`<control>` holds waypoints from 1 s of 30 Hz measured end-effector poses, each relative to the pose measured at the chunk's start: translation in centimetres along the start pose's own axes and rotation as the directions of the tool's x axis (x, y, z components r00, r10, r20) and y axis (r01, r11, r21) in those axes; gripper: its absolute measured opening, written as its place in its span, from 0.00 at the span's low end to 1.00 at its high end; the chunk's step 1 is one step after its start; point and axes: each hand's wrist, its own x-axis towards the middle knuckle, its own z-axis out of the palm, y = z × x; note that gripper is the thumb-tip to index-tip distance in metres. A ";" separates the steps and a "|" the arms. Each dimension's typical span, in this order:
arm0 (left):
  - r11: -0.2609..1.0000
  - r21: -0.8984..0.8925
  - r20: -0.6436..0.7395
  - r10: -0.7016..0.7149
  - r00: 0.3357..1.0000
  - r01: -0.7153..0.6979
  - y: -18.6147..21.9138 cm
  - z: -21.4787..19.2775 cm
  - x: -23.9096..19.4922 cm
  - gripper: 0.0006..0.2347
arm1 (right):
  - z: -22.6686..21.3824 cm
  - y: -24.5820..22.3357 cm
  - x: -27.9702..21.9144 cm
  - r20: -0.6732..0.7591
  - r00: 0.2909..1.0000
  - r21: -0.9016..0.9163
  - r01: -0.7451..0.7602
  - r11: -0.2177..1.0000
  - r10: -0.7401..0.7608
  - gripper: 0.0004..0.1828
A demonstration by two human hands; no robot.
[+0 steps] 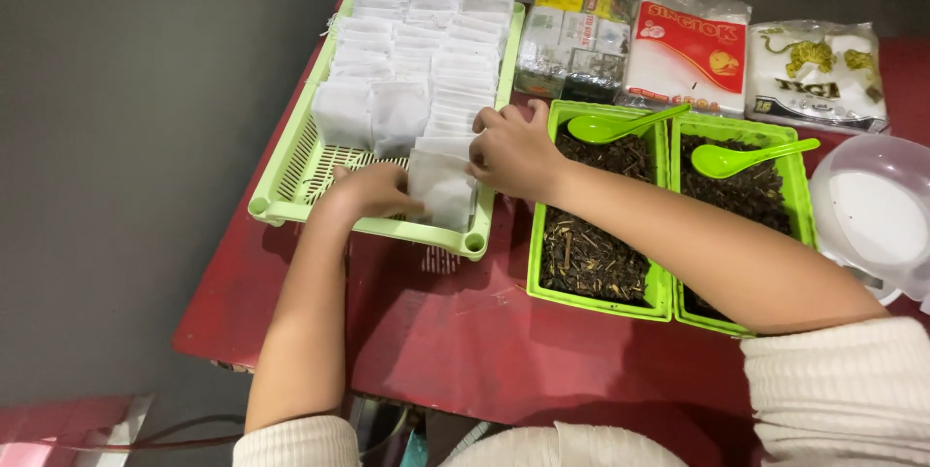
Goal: The person fills white tea bags with loose tea leaves using a green plastic spoon. They scoop the leaves from two green containers, pour them into the bags, and then place the filled bags into a green tray.
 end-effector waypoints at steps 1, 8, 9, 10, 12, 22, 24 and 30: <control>1.000 0.000 0.002 -0.001 1.000 0.001 -0.2 0.1 0.3 0.27 | 0.1 0.0 0.2 0.001 1.000 0.002 0.000 1.000 0.000 0.10; 0.997 -0.080 -0.103 -0.010 0.995 0.002 -0.9 0.6 0.8 0.24 | -0.9 0.2 0.9 -0.091 0.995 -0.074 0.043 0.996 -0.049 0.14; 0.997 -0.076 -0.108 -0.008 0.994 -0.001 -1.0 0.8 1.1 0.25 | -1.3 0.1 0.9 -0.074 0.996 -0.049 0.038 0.998 -0.041 0.16; 0.997 -0.075 -0.107 -0.007 0.994 -0.001 -0.7 0.6 0.7 0.25 | -1.0 0.1 0.8 -0.074 0.996 -0.048 0.036 0.998 -0.040 0.16; 0.993 -0.116 -0.078 -0.036 0.996 0.026 0.1 0.0 0.0 0.27 | -0.5 0.3 0.7 -0.071 0.995 -0.065 0.060 0.996 -0.065 0.19; 0.984 -0.177 -0.182 -0.040 0.983 0.007 -0.4 0.6 1.1 0.27 | -0.1 0.3 -0.3 0.046 0.999 0.000 -0.008 1.000 0.008 0.15; 0.979 -0.204 -0.213 -0.037 0.976 -0.007 0.3 0.1 0.1 0.25 | -0.1 0.3 -0.6 -0.168 0.984 -0.112 0.044 0.993 -0.063 0.21; 0.971 -0.237 -0.295 -0.032 0.955 -0.040 -0.7 1.0 1.9 0.24 | -1.8 -2.5 -2.3 0.052 0.987 -0.069 0.155 0.986 -0.152 0.12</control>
